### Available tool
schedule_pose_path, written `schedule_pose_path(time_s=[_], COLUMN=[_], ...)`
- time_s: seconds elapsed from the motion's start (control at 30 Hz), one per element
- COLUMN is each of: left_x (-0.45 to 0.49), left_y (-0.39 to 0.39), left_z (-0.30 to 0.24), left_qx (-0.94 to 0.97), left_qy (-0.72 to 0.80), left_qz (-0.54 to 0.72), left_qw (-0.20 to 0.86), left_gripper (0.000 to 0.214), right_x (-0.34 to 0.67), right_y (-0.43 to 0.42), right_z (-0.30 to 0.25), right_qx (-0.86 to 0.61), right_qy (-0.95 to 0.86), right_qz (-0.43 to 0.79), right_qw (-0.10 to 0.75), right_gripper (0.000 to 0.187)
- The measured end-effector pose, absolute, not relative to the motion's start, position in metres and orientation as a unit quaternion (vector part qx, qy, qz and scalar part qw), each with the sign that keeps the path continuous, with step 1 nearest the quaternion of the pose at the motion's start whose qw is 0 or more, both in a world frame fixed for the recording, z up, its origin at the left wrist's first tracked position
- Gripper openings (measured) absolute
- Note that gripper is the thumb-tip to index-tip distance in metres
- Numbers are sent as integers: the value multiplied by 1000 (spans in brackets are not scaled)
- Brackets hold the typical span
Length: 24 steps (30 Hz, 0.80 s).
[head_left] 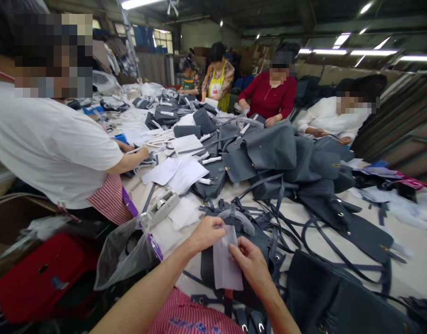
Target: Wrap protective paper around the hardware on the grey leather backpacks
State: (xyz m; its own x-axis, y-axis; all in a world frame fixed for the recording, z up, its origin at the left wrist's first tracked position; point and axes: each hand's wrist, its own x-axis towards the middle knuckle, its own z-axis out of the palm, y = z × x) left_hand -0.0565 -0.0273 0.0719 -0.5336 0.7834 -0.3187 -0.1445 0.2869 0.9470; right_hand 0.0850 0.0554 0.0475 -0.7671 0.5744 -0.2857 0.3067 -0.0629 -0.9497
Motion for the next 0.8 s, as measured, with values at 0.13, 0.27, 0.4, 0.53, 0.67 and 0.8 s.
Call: schedule_pose_path(time_s=[0.13,0.27,0.4,0.53,0.67,0.8], left_x=[-53,-58,-68,-64,-55,-53], left_y=[-24,-26,-36,-38,-33,-33], left_z=[68,69,63,54,54,59], left_qx=[195,191,192,192,187,190], left_qy=[660,589,500,520,519,529], left_qz=[564,575,579,586,591,583], left_qw=[456,536,615,591,589,587], left_gripper=[9,26,33,20,26,37], right_x=[85,86,89,91,90,91], right_y=[52,52,52,49,47,48], right_z=[50,54,57,59,56,52], right_qx=[-332,-335,-352,-346,-342,-357], right_qy=[-692,-686,-644,-620,-618,-678], right_qz=[631,637,671,698,701,628], right_qw=[115,103,103,94,98,136], right_gripper=[35,35,38,41,43,42])
